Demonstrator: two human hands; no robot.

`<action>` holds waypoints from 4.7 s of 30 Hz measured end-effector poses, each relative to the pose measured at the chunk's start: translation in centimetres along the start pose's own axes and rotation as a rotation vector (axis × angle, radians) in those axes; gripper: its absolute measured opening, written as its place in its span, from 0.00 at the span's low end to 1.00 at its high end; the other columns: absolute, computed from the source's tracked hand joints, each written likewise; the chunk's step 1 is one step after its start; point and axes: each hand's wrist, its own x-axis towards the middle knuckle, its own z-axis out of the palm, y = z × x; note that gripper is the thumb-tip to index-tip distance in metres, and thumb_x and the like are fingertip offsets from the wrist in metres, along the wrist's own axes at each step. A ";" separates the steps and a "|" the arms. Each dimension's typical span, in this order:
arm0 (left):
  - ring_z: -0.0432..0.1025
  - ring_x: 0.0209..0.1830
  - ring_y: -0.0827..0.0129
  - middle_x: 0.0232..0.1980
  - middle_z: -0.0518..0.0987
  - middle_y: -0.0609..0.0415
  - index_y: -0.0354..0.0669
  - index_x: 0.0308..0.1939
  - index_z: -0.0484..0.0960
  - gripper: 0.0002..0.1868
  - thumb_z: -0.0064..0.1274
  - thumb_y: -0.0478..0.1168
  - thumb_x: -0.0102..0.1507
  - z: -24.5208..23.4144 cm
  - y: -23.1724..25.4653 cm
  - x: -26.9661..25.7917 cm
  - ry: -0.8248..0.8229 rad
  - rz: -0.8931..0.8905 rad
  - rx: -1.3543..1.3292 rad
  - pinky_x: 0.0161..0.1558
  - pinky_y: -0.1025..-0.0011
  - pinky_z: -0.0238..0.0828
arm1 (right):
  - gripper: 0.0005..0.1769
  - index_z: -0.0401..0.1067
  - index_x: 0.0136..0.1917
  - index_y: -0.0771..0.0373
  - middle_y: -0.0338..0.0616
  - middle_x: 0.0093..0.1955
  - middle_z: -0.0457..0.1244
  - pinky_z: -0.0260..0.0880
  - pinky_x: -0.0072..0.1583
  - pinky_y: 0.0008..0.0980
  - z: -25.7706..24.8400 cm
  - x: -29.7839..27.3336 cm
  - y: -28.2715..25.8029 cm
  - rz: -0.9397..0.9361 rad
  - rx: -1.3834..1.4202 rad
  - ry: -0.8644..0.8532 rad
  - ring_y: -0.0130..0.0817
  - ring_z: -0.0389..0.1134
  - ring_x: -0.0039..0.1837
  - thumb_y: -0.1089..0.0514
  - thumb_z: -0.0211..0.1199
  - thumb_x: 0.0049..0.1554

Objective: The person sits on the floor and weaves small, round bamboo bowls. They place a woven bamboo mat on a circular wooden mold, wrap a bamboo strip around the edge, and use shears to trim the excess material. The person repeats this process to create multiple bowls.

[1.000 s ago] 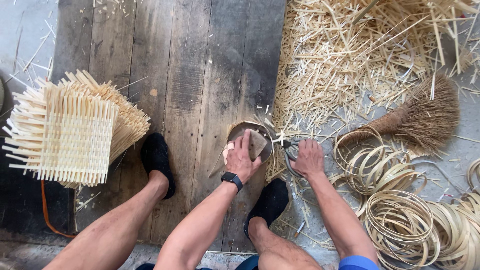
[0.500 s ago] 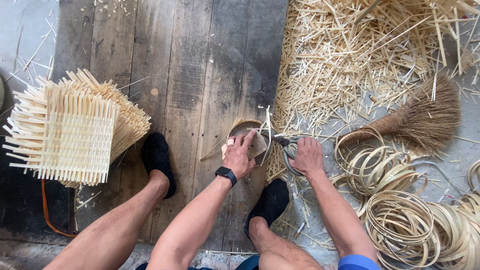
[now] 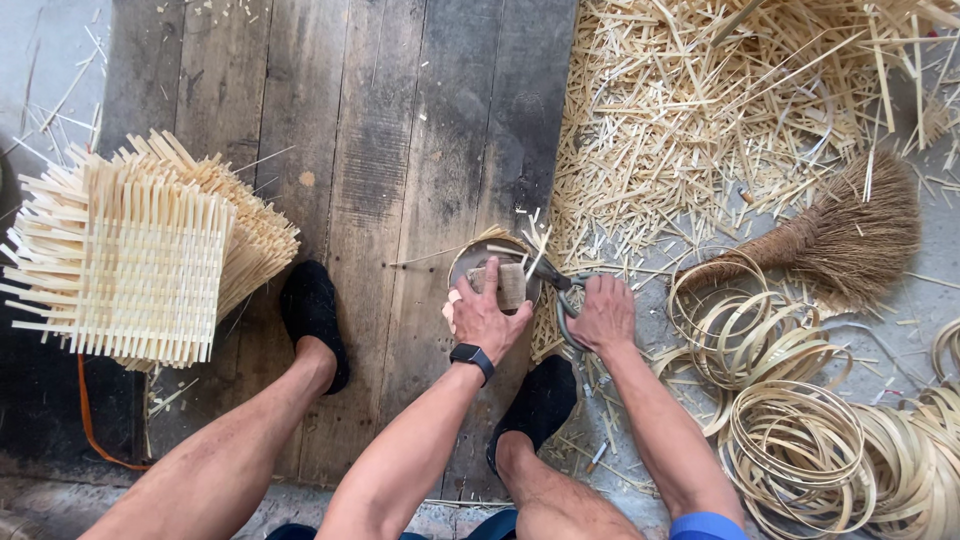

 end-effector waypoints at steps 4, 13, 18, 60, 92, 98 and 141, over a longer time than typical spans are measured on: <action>0.71 0.52 0.38 0.68 0.60 0.33 0.65 0.78 0.58 0.52 0.63 0.58 0.51 -0.9 -0.1 0.3 -0.126 -0.041 0.065 0.54 0.50 0.72 | 0.18 0.66 0.44 0.62 0.49 0.41 0.63 0.69 0.44 0.40 2.6 -0.4 1.7 0.098 0.057 -0.229 0.39 0.64 0.44 0.44 0.60 0.57; 0.64 0.62 0.35 0.69 0.60 0.31 0.64 0.76 0.62 0.51 0.67 0.55 0.49 -1.0 -0.6 0.6 -0.057 0.160 0.059 0.58 0.46 0.69 | 0.27 0.66 0.37 0.66 0.51 0.33 0.60 0.65 0.41 0.41 0.5 0.4 -0.1 -0.021 0.044 0.043 0.41 0.61 0.36 0.39 0.67 0.46; 0.58 0.67 0.35 0.69 0.60 0.34 0.61 0.77 0.57 0.54 0.69 0.52 0.50 -2.5 -1.1 1.2 -0.164 0.211 0.149 0.63 0.46 0.63 | 0.11 0.66 0.41 0.61 0.46 0.37 0.61 0.66 0.44 0.39 4.2 -0.3 2.4 0.058 0.049 -0.165 0.35 0.61 0.39 0.52 0.61 0.57; 0.66 0.60 0.30 0.70 0.56 0.31 0.70 0.78 0.51 0.59 0.70 0.52 0.47 -3.0 -0.4 1.4 -0.363 0.318 0.196 0.59 0.47 0.71 | 0.27 0.68 0.42 0.64 0.50 0.39 0.63 0.71 0.45 0.44 2.0 0.8 2.9 -0.048 0.069 -0.194 0.41 0.65 0.41 0.37 0.65 0.50; 0.81 0.40 0.67 0.42 0.88 0.55 0.55 0.41 0.93 0.14 0.71 0.49 0.52 1.5 -5.8 12.7 -0.410 -0.244 -0.113 0.47 0.67 0.76 | 0.14 0.84 0.47 0.64 0.41 0.35 0.70 0.65 0.36 0.26 3.2 4.9 -1.2 0.603 1.212 -0.473 0.26 0.65 0.33 0.53 0.76 0.51; 0.81 0.40 0.63 0.44 0.87 0.48 0.48 0.48 0.90 0.17 0.61 0.54 0.65 2.0 -9.7 6.4 -0.246 -0.334 -0.098 0.47 0.63 0.75 | 0.20 0.76 0.57 0.65 0.44 0.45 0.72 0.81 0.44 0.34 1.6 -0.6 -1.3 0.742 1.396 -0.616 0.36 0.75 0.41 0.54 0.70 0.54; 0.77 0.35 0.55 0.36 0.84 0.46 0.41 0.47 0.86 0.20 0.57 0.52 0.60 -5.1 -6.3 -1.7 0.009 0.276 -0.268 0.40 0.60 0.73 | 0.54 0.56 0.72 0.66 0.54 0.62 0.61 0.80 0.45 0.40 -6.1 -3.1 -10.6 0.671 1.704 -0.304 0.40 0.69 0.59 0.39 0.76 0.43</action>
